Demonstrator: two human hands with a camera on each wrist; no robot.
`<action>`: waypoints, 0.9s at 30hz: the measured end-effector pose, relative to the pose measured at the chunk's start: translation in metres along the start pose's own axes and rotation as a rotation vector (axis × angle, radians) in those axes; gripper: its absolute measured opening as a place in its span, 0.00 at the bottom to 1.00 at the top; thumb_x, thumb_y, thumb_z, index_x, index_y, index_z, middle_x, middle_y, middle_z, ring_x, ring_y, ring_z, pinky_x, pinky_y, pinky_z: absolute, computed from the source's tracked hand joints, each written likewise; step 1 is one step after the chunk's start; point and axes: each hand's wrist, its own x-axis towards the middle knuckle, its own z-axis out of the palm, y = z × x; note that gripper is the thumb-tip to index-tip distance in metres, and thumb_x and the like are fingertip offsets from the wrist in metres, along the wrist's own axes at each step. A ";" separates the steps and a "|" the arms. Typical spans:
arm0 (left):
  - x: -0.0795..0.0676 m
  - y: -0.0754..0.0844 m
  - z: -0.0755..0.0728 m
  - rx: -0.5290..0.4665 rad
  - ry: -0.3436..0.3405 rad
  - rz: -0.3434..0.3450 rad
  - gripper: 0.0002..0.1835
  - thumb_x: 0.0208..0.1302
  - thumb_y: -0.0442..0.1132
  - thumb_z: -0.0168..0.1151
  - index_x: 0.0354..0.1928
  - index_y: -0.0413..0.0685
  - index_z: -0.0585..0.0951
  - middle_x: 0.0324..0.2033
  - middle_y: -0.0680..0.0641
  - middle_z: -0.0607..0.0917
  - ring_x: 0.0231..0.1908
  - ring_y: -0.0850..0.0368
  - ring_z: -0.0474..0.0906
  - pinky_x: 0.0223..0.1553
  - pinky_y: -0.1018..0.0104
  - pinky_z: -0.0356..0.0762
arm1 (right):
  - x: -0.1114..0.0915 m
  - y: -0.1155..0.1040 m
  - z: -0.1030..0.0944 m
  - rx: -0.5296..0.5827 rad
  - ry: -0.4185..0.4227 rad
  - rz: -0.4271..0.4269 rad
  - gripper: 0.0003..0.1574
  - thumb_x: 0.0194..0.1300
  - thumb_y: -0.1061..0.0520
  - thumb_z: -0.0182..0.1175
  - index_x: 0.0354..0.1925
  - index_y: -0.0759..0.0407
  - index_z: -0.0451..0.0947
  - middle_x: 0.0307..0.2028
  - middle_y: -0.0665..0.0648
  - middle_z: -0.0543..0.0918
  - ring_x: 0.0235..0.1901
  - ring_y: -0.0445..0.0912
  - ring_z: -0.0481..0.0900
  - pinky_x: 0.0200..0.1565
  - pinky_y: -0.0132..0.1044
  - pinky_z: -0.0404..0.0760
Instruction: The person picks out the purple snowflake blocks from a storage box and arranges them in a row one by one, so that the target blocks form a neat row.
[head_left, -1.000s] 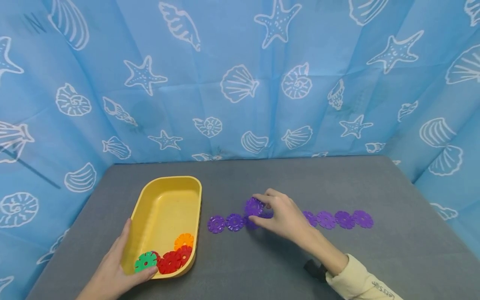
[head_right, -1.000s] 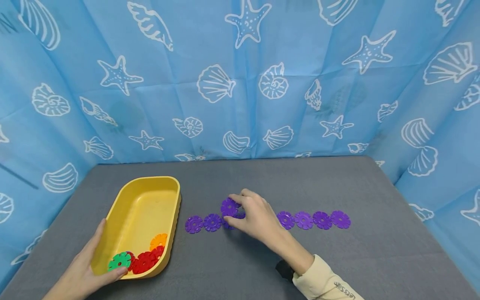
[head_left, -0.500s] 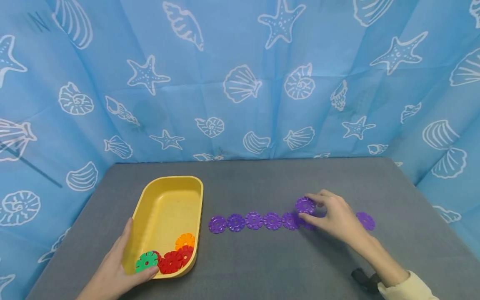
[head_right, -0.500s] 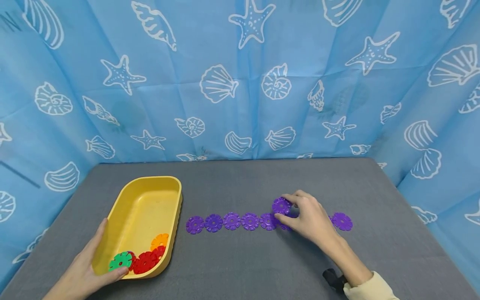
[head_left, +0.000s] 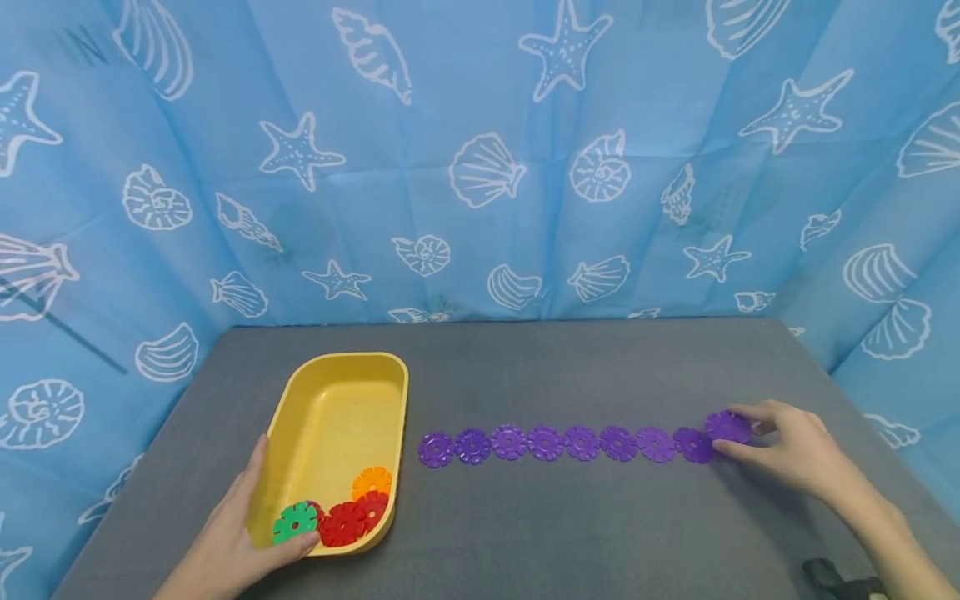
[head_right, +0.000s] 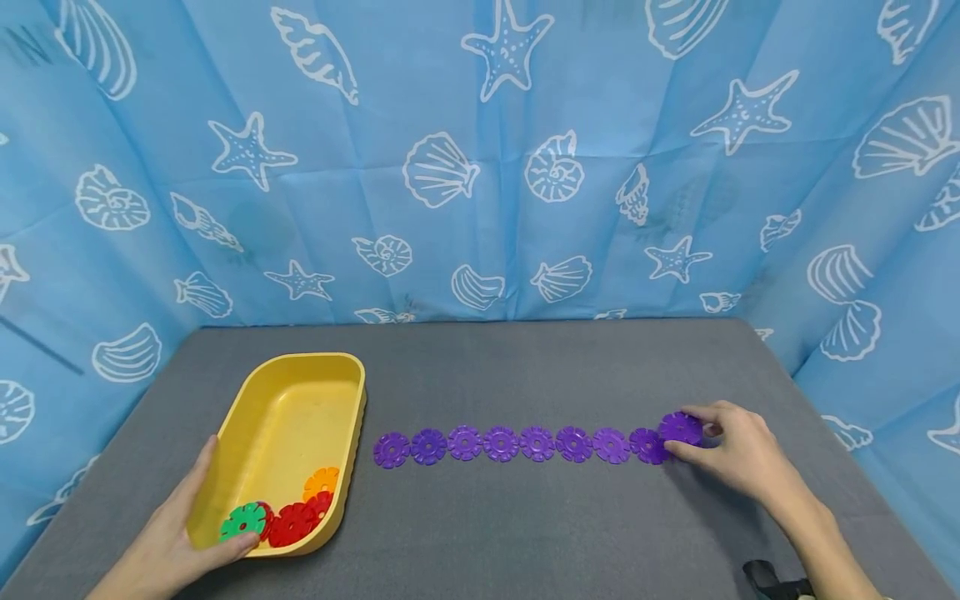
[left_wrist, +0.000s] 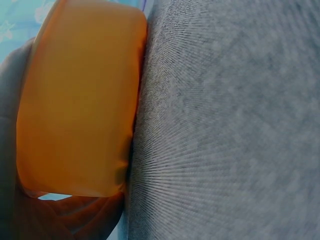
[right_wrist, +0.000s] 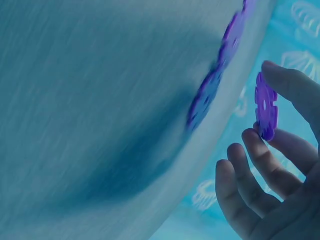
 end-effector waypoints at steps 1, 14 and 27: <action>0.000 0.000 0.000 0.003 0.004 0.005 0.73 0.55 0.65 0.72 0.80 0.54 0.24 0.74 0.28 0.54 0.62 0.34 0.66 0.55 0.40 0.81 | -0.001 0.006 -0.002 -0.004 -0.007 0.008 0.38 0.49 0.48 0.80 0.50 0.72 0.84 0.41 0.72 0.87 0.33 0.60 0.86 0.36 0.57 0.83; -0.001 -0.002 0.000 -0.004 -0.006 0.005 0.72 0.55 0.65 0.72 0.80 0.57 0.24 0.75 0.28 0.54 0.64 0.32 0.64 0.57 0.34 0.79 | -0.007 0.052 -0.004 0.003 -0.088 0.112 0.42 0.52 0.44 0.79 0.51 0.76 0.82 0.43 0.79 0.85 0.34 0.65 0.89 0.37 0.57 0.84; 0.001 -0.001 -0.001 -0.007 -0.025 -0.028 0.73 0.56 0.66 0.71 0.80 0.57 0.23 0.77 0.28 0.51 0.65 0.32 0.63 0.59 0.35 0.78 | 0.001 0.054 -0.005 -0.013 -0.167 0.184 0.44 0.60 0.40 0.73 0.54 0.79 0.79 0.44 0.80 0.84 0.42 0.72 0.85 0.43 0.63 0.81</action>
